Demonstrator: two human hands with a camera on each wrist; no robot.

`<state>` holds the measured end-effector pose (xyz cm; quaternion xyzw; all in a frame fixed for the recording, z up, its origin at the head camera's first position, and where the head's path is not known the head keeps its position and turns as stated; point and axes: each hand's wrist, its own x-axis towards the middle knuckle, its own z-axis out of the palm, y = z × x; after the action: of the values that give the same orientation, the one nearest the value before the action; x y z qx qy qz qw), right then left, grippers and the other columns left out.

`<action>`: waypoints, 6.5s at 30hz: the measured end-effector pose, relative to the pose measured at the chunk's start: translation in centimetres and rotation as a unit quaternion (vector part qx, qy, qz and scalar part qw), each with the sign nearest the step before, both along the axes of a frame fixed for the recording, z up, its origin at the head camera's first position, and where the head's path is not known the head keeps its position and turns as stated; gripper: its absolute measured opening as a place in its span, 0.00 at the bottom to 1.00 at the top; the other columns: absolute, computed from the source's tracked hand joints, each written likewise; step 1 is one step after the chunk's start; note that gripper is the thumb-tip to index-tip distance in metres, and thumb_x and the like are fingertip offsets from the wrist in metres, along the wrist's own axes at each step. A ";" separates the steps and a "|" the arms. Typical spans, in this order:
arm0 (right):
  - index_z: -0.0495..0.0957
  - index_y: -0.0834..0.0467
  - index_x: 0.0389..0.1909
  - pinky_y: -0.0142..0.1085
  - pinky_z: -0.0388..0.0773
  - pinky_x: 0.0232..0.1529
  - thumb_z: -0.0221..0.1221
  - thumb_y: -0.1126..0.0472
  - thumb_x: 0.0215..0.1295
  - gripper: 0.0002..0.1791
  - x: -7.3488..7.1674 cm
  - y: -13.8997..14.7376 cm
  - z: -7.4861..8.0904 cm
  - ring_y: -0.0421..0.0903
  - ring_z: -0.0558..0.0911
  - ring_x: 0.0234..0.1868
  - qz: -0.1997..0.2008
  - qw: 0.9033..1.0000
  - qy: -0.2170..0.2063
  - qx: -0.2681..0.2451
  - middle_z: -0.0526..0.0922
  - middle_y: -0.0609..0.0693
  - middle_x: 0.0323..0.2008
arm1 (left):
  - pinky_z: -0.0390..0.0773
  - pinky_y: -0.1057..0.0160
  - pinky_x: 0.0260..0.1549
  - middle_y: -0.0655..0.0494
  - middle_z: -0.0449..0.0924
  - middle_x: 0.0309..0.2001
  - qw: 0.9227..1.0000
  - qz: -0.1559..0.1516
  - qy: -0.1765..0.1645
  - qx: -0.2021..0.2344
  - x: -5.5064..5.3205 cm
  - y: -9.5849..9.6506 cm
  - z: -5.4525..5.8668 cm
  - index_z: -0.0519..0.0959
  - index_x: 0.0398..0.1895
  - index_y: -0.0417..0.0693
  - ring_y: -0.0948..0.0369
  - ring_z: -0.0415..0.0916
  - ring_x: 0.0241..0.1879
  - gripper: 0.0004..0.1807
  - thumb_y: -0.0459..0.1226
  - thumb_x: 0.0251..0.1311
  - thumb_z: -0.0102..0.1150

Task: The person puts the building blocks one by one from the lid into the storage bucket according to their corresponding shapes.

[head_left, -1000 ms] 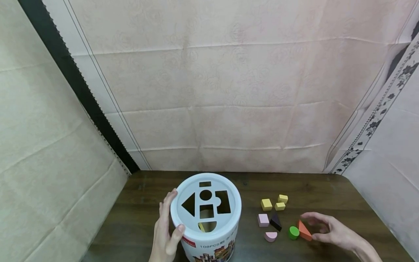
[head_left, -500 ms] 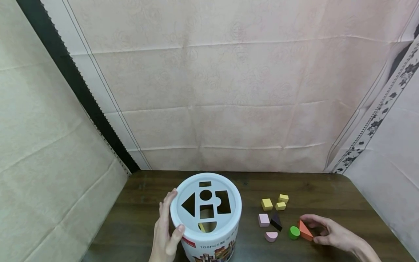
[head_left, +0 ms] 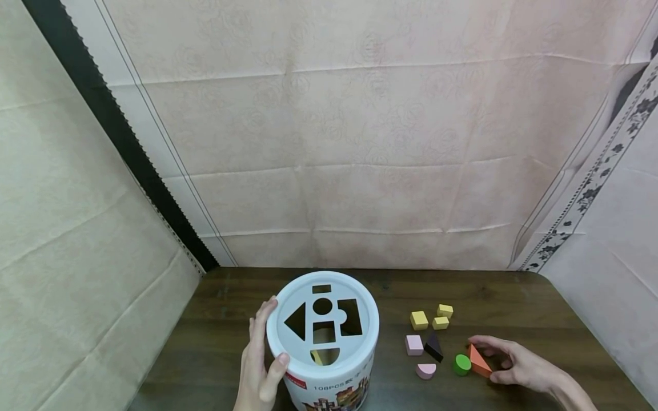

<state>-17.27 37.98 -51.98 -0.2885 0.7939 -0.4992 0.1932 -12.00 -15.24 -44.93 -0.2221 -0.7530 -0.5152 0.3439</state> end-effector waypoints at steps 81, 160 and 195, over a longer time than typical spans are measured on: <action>0.79 0.62 0.61 0.33 0.80 0.41 0.74 0.59 0.54 0.32 -0.6 -2.0 5.2 0.38 0.83 0.47 -0.072 0.970 0.203 0.116 0.84 0.57 0.53 | 0.38 0.20 0.57 0.42 0.68 0.69 1.000 -0.003 0.010 0.000 0.0 0.0 -0.2 0.64 0.73 0.38 0.49 0.55 0.73 0.38 0.42 0.56 0.52; 0.84 0.52 0.55 0.36 0.74 0.36 0.76 0.49 0.49 0.30 -0.9 -22.7 19.6 0.38 0.75 0.43 -0.070 0.929 0.359 0.060 0.84 0.38 0.45 | 0.41 0.20 0.57 0.47 0.68 0.70 1.000 0.014 -0.010 0.000 0.2 0.2 0.1 0.65 0.74 0.44 0.50 0.55 0.73 0.38 0.43 0.56 0.53; 0.85 0.52 0.54 0.43 0.63 0.44 0.72 0.44 0.51 0.29 -1.4 -32.2 18.2 0.42 0.74 0.43 0.011 0.925 0.368 0.092 0.85 0.38 0.47 | 0.40 0.21 0.58 0.52 0.66 0.71 0.998 0.018 -0.064 0.000 0.6 0.3 0.5 0.63 0.75 0.48 0.51 0.53 0.74 0.38 0.43 0.57 0.53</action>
<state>-18.63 5.82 -33.76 -0.4414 0.8484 -0.2808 -0.0811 -11.42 -14.97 -44.44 -0.1745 -0.7773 -0.5223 0.3043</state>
